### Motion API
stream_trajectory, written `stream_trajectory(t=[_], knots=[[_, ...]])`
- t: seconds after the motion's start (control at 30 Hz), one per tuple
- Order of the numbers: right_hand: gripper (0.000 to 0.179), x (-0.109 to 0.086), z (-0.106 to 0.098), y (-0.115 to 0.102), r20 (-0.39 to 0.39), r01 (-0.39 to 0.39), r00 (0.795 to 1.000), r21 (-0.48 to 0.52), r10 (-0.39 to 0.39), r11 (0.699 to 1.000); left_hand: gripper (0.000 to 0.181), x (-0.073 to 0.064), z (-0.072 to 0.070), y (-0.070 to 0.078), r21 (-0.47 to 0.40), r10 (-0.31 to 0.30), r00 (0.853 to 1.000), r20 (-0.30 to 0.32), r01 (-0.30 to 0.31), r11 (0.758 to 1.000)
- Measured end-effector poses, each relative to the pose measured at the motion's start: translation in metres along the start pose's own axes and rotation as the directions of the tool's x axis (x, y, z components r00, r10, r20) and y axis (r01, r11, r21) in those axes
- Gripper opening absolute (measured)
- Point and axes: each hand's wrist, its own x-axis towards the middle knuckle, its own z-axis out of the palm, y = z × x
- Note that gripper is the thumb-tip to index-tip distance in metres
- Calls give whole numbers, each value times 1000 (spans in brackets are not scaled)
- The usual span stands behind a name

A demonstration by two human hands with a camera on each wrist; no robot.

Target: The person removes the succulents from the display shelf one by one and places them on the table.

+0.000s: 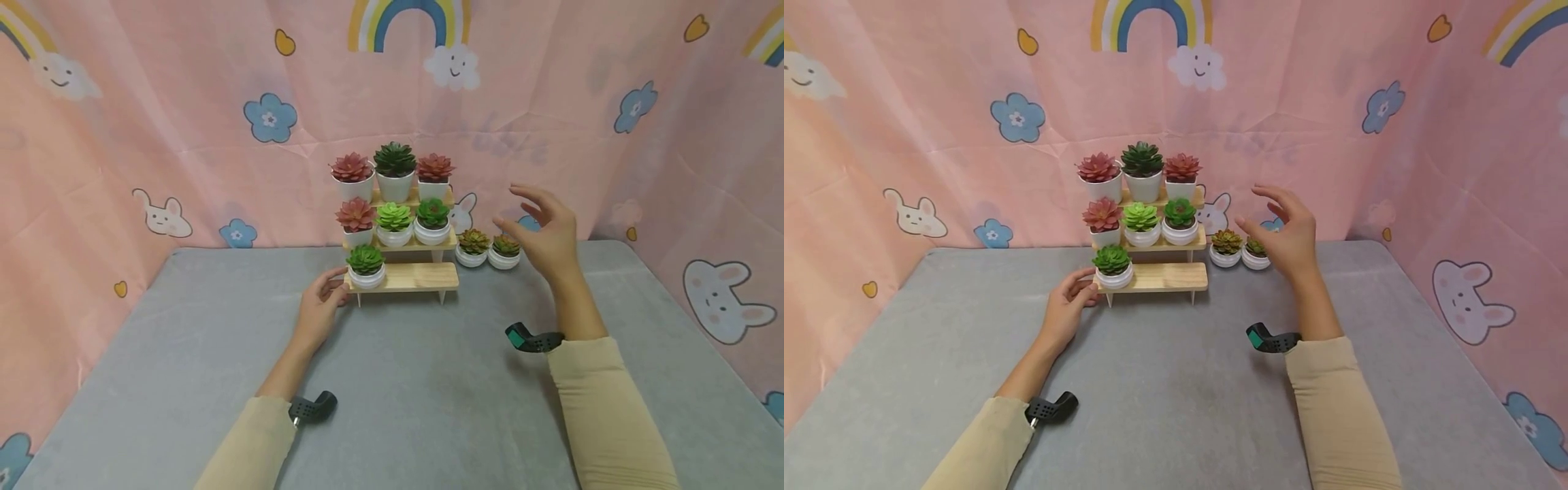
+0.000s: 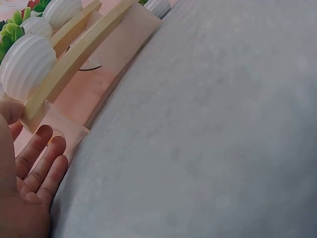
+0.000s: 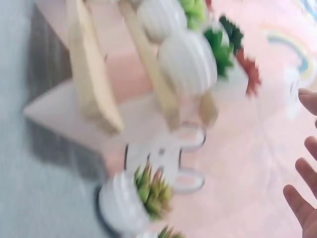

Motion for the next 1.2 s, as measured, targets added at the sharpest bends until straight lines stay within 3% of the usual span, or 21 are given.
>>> stream_trajectory(t=[0.27, 0.5, 0.77, 1.2], knots=[[56, -5, 25, -39, 121, 103, 987, 41, -107, 994, 34, 0, 0, -1, -6, -4, 1000, 0, 4, 1000], [56, -17, 57, -60, 248, 147, 953, 114, -172, 983, 34, 1, -1, -2, -3, 0, 1000, 0, 0, 1000], [59, -34, 92, -69, 345, 162, 915, 160, -209, 974, 37, 1, 0, -2, -16, -11, 1000, 13, 12, 1000], [55, -52, 134, -59, 414, 115, 898, 106, -149, 988, 34, 1, -1, -2, -7, 8, 1000, 6, -8, 1000]])
